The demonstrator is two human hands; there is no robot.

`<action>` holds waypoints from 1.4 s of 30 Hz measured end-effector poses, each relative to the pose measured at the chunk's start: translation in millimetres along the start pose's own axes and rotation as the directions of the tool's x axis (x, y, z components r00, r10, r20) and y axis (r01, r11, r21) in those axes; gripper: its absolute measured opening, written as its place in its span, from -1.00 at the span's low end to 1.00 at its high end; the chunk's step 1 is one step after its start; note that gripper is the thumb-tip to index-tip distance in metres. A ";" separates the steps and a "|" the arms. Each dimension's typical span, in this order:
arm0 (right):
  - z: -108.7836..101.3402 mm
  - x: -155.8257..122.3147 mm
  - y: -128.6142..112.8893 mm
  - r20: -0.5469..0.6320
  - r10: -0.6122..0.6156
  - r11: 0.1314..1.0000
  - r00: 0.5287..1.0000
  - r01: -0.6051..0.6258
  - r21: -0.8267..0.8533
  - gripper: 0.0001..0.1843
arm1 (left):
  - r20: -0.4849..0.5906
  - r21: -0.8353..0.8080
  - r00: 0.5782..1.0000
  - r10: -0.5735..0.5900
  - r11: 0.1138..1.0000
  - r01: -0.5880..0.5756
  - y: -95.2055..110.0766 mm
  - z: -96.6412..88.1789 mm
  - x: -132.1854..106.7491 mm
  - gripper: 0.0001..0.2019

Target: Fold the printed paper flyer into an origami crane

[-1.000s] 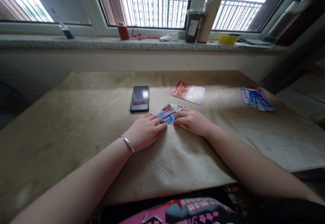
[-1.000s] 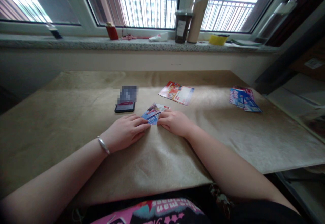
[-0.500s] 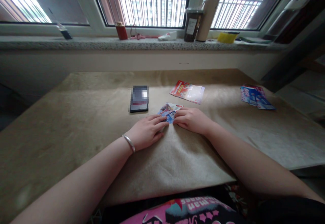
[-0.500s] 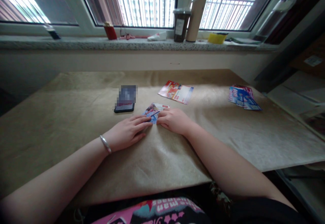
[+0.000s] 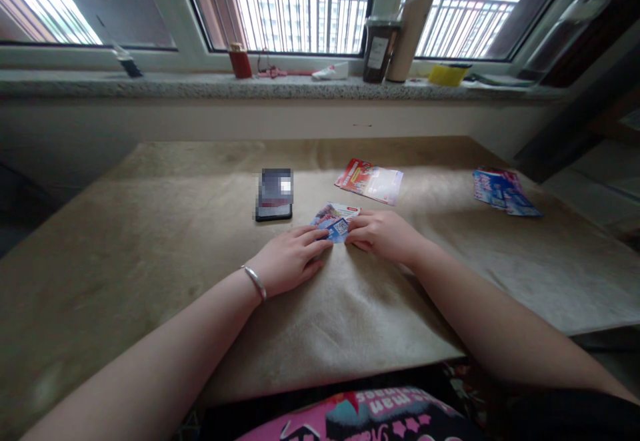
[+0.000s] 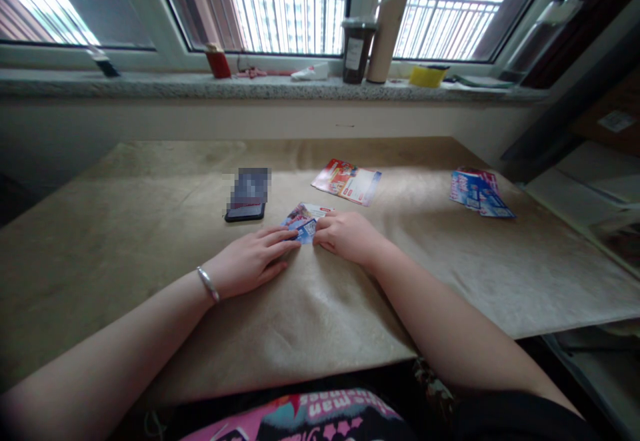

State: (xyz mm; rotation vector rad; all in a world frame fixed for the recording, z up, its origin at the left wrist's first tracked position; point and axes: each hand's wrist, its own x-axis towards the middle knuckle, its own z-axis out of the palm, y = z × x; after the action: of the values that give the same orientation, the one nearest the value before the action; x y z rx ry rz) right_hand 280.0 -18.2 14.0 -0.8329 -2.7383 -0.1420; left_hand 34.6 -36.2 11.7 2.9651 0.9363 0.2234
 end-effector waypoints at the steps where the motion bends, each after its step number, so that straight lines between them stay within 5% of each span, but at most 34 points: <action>1: -0.8 -0.1 -0.1 0.008 0.001 1.000 1.000 -0.001 -0.008 -0.76 | -0.001 0.003 1.000 0.000 1.000 0.000 0.2 -0.1 0.3 -0.61; 16: -15.1 -5.7 -6.8 0.086 0.187 0.981 0.979 -0.182 -0.062 -0.77 | -0.009 0.001 1.000 0.002 1.000 -0.002 -0.4 0.8 0.4 -0.61; 42: -23.2 -8.9 -4.5 0.197 0.213 0.975 0.957 -0.197 -0.098 -0.77 | 0.002 -0.013 1.000 0.001 1.000 -0.001 -1.2 1.1 -2.7 -0.61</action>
State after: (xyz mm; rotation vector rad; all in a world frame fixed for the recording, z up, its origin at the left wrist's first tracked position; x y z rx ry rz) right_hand 290.0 -30.6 33.5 -1.2111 -2.8275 -0.1256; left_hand 31.9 -36.7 10.1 2.9536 0.9303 0.2257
